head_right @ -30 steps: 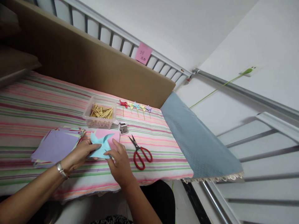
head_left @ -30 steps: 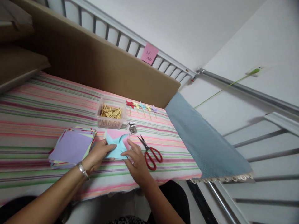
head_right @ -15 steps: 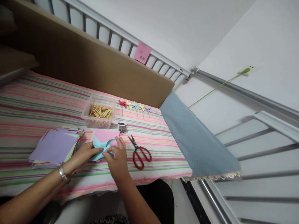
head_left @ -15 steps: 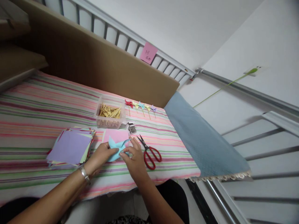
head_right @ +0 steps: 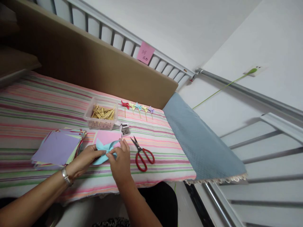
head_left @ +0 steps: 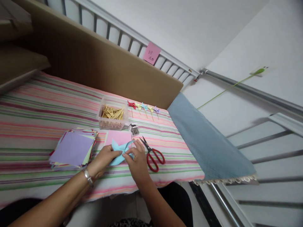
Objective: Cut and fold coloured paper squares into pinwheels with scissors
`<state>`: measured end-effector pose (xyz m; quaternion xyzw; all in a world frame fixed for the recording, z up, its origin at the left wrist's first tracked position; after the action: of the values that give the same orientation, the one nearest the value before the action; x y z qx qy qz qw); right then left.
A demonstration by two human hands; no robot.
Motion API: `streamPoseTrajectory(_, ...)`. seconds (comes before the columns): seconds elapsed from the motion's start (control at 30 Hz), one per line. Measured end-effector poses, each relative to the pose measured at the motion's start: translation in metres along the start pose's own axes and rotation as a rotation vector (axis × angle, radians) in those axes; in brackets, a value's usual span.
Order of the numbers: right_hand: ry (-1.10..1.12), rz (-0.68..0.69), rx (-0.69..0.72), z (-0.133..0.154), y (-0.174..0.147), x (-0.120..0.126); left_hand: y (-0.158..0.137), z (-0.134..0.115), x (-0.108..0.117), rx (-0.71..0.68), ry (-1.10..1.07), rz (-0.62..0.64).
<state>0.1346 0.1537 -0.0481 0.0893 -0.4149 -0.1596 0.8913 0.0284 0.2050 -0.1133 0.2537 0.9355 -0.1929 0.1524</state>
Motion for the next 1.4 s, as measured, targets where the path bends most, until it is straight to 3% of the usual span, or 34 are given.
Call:
streamPoseTrajectory(0.3,-0.049,-0.008,0.065,0.003,-0.003,0.001,0.000,0.002,-0.002,0.021,-0.028,0.013)
streamPoseTrajectory(0.87,-0.100,0.002,-0.012,0.000,0.002,0.000,-0.005,-0.005,-0.014,0.006,-0.113,0.095)
streamPoseTrajectory(1.13,0.016,-0.053,0.005,0.002,0.002,0.008,0.004,-0.004,0.005,-0.023,0.036,-0.057)
streamPoseTrajectory(1.27,0.337,-0.093,-0.175,-0.022,0.001,0.024,0.006,-0.005,0.016,-0.042,-0.013,-0.123)
streamPoseTrajectory(1.4,0.723,0.075,-0.518,-0.054,-0.018,0.007,-0.005,0.001,0.022,-0.065,-0.089,-0.208)
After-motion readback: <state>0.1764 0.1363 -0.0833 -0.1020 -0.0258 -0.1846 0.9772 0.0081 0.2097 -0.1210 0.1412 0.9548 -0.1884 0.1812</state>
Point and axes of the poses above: each hand's wrist, its own y-axis towards the middle knuckle, its own x-axis out of the back of the hand, z = x × y, the point moved 7 cm from there along y, towards the middle knuckle, and after that the axes turned 1 degree about x, right-handed, at the moved point
